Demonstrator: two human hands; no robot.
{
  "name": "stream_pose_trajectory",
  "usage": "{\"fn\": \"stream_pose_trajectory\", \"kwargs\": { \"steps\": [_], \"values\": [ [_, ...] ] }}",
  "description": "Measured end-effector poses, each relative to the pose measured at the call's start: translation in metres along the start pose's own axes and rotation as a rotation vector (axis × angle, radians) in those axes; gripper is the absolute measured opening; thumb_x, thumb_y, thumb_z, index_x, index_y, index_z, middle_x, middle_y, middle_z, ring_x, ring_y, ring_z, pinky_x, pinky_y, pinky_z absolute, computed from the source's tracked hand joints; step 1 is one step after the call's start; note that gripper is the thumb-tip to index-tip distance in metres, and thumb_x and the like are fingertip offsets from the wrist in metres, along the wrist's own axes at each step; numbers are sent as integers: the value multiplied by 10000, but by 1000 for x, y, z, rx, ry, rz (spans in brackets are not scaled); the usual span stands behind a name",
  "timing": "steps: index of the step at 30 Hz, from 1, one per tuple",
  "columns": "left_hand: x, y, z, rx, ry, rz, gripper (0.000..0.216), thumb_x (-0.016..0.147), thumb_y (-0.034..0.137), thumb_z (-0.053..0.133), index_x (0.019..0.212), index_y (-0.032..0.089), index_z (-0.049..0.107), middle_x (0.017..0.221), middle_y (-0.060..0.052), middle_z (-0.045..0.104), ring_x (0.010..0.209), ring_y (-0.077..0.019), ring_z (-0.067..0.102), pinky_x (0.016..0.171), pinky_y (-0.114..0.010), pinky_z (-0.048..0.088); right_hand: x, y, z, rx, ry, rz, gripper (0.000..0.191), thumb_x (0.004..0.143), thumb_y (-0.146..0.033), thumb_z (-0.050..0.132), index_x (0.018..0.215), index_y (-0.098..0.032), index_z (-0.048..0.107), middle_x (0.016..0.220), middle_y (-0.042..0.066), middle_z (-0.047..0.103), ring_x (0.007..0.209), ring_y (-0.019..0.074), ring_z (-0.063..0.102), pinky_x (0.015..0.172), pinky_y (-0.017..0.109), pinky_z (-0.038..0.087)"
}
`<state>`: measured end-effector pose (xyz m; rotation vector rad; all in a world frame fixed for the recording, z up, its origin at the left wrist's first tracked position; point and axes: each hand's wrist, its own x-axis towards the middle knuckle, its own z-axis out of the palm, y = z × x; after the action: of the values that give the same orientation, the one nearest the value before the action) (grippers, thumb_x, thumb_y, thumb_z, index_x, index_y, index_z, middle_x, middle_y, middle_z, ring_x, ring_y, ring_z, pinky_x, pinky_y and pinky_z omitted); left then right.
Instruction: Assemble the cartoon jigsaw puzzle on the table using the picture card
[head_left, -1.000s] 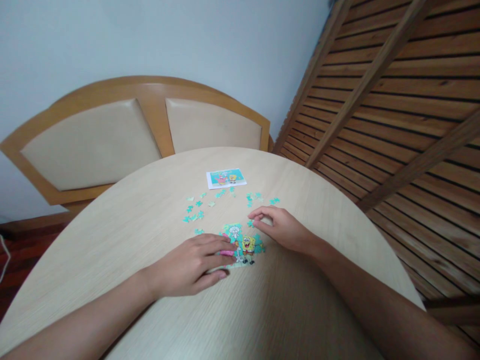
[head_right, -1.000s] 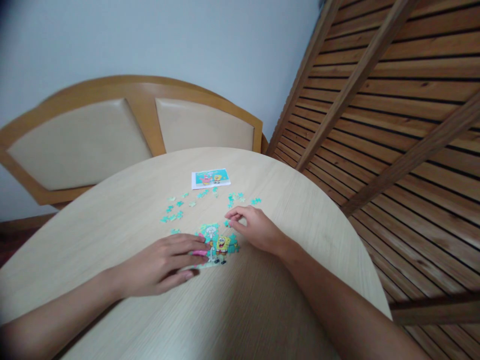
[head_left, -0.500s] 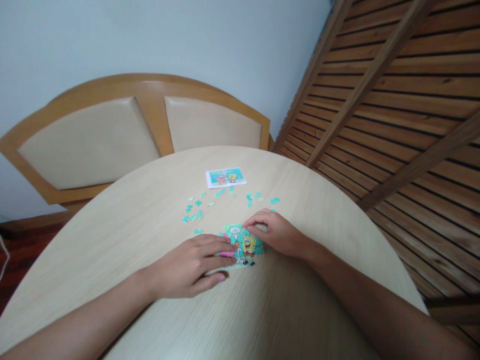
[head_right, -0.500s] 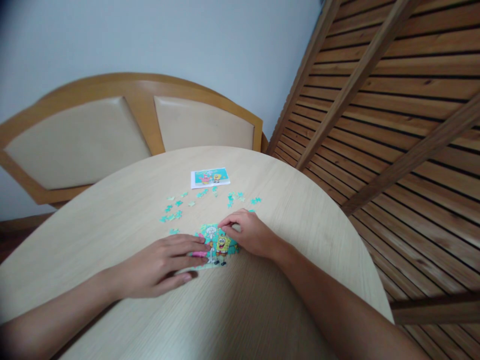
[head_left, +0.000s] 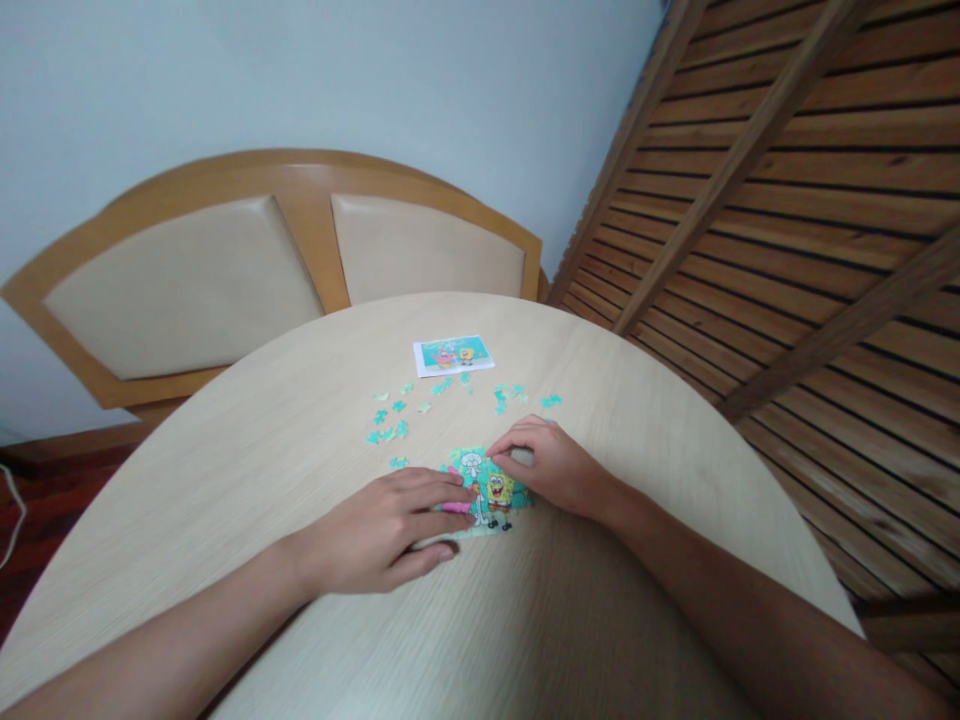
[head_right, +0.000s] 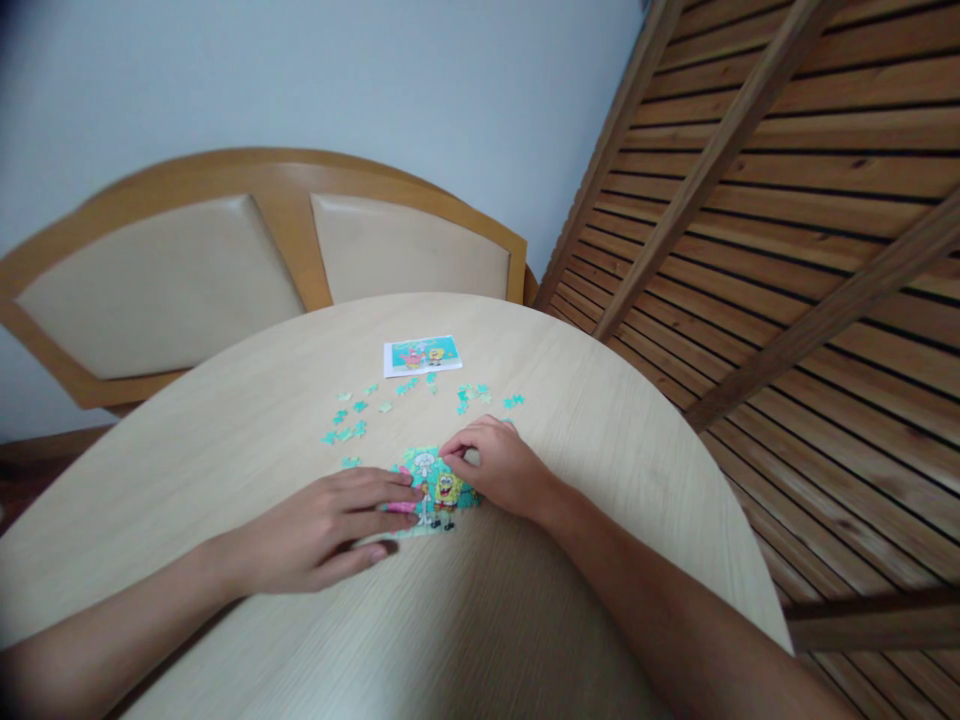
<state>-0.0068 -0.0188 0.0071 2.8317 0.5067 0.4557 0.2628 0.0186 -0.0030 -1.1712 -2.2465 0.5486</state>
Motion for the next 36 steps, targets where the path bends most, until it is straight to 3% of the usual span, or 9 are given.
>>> {"fn": "stream_pose_trajectory", "kwargs": {
  "steps": [21,24,29,32,36],
  "values": [
    [0,0,1,2,-1,6,326,1024,304,525,1323,203,608,1331,-108,663,1246,-252,615,1097,-463,492,-1,-2,3,-83,14,-36,40,870,-200,705,867,-221,738,899,26,746,930,213,651,885,375,459],
    [0,0,1,5,-9,3,335,1024,309,528,1335,204,599,1352,-105,652,1262,-253,605,1104,-462,487,0,3,3,-131,76,20,105,870,-228,682,968,-219,719,1012,53,741,1018,240,642,935,413,455],
    [0,-1,0,2,-3,13,334,1020,303,537,1333,204,600,1374,-99,640,1284,-251,589,1120,-457,477,4,19,1,-261,183,169,391,893,-308,611,1269,-206,631,1309,120,664,1241,311,560,1045,508,410],
    [1,0,0,-2,1,15,334,1019,300,540,1332,201,601,1371,-101,642,1276,-249,597,1118,-453,480,6,28,1,-305,134,210,552,914,-367,583,1429,-178,523,1440,155,580,1380,344,454,1119,551,348],
    [0,0,0,-5,-9,0,339,1022,306,537,1340,206,595,1380,-95,637,1288,-245,588,1124,-453,477,6,34,2,-298,81,165,538,957,-376,529,1463,-199,488,1481,141,552,1457,347,363,1165,585,280]
  ]
}}
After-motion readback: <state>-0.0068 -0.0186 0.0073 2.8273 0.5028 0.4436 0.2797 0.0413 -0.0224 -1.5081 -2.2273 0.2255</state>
